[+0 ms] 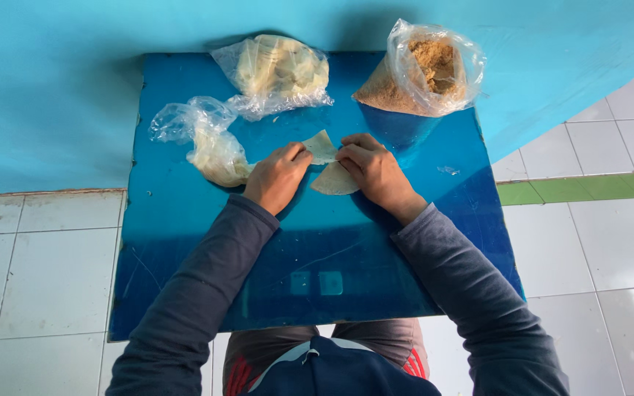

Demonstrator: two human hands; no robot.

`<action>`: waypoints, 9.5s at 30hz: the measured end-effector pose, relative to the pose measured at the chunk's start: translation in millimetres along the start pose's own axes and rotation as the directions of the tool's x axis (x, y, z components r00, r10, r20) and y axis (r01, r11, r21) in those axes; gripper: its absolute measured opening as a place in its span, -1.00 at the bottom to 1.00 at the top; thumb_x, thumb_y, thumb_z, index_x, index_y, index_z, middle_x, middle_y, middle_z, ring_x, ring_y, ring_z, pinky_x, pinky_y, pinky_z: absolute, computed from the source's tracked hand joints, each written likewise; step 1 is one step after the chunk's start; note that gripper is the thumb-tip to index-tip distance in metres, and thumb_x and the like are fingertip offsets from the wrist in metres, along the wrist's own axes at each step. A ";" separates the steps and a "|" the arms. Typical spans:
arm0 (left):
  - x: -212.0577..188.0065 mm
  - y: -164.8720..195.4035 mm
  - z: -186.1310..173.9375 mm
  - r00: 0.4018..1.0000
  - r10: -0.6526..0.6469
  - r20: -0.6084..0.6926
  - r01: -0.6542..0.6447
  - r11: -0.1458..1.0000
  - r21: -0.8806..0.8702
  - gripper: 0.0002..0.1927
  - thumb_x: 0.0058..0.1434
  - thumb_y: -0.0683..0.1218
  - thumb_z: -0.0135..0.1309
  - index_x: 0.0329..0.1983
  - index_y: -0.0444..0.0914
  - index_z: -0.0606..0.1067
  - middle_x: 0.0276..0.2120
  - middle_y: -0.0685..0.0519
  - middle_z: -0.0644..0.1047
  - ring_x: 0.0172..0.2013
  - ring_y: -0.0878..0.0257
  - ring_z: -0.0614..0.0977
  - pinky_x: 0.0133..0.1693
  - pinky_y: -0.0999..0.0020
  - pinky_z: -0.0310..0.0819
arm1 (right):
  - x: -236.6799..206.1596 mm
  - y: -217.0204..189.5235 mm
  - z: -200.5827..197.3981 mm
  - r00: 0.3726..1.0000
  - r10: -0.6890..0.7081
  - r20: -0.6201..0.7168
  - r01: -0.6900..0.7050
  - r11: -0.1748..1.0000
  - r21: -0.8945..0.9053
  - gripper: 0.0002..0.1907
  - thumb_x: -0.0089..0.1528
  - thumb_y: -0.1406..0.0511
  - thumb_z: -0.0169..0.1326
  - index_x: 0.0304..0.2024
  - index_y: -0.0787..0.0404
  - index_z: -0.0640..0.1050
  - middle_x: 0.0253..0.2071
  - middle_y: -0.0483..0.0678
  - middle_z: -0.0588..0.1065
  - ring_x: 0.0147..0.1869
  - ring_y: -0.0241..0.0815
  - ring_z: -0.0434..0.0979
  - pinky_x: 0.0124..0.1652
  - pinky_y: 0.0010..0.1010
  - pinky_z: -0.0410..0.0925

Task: The person sits at a blue table folding triangular pastry wrappers into filled parcels. They take a wrapper, place a scoop of brown filling from a plastic bag onto it, then fold and pinch the wrapper closed and set the finished parcel with the others on the table.

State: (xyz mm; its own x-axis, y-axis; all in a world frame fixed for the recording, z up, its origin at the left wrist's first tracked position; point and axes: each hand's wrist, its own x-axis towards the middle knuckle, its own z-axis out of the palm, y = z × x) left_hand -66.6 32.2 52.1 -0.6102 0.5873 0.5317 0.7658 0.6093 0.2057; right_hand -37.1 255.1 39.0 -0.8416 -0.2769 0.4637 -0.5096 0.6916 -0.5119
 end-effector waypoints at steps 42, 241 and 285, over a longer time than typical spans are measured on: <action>-38.3 -8.1 -42.4 0.987 -0.162 0.023 0.159 0.982 0.104 -0.61 0.26 -0.22 0.17 0.18 -0.22 0.55 0.18 -0.11 0.52 -0.03 0.00 0.62 -0.08 0.15 0.56 | 42.3 -46.7 31.5 0.997 -0.065 -0.038 0.066 0.998 0.020 -0.64 0.32 0.48 0.04 0.09 0.02 0.62 0.10 0.06 0.46 0.16 0.06 0.49 0.08 -0.15 0.34; -53.6 -21.2 -34.0 0.895 -0.222 -0.387 0.226 0.974 -0.037 -0.87 0.32 0.03 0.26 -0.16 -0.05 0.59 0.21 0.13 0.49 0.36 0.02 0.29 0.40 -0.24 -0.18 | 104.5 -45.1 6.5 0.991 0.017 -0.133 -0.057 0.953 -0.299 -0.45 0.27 0.44 0.13 0.31 -0.05 0.53 0.23 0.07 0.32 0.23 0.16 0.30 0.12 -0.04 0.21; -54.2 -53.0 -53.1 0.977 0.012 -0.211 0.018 0.990 0.137 -0.78 0.17 0.05 0.37 -0.30 -0.13 0.60 -0.14 0.19 0.55 0.06 0.16 0.49 0.21 0.07 0.25 | 15.9 -102.4 77.2 0.998 -0.067 0.014 0.067 0.916 -0.395 -0.46 0.24 0.46 0.06 0.28 0.04 0.54 0.42 0.14 0.20 0.46 0.26 0.14 0.30 0.18 0.02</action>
State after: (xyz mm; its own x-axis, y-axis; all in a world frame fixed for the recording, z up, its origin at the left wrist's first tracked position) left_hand -63.3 -60.2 56.1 -0.5448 0.4690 0.6952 0.7197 0.6869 0.1006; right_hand -12.1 128.4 43.0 -0.8079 -0.3317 0.4871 -0.4525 0.8787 -0.1520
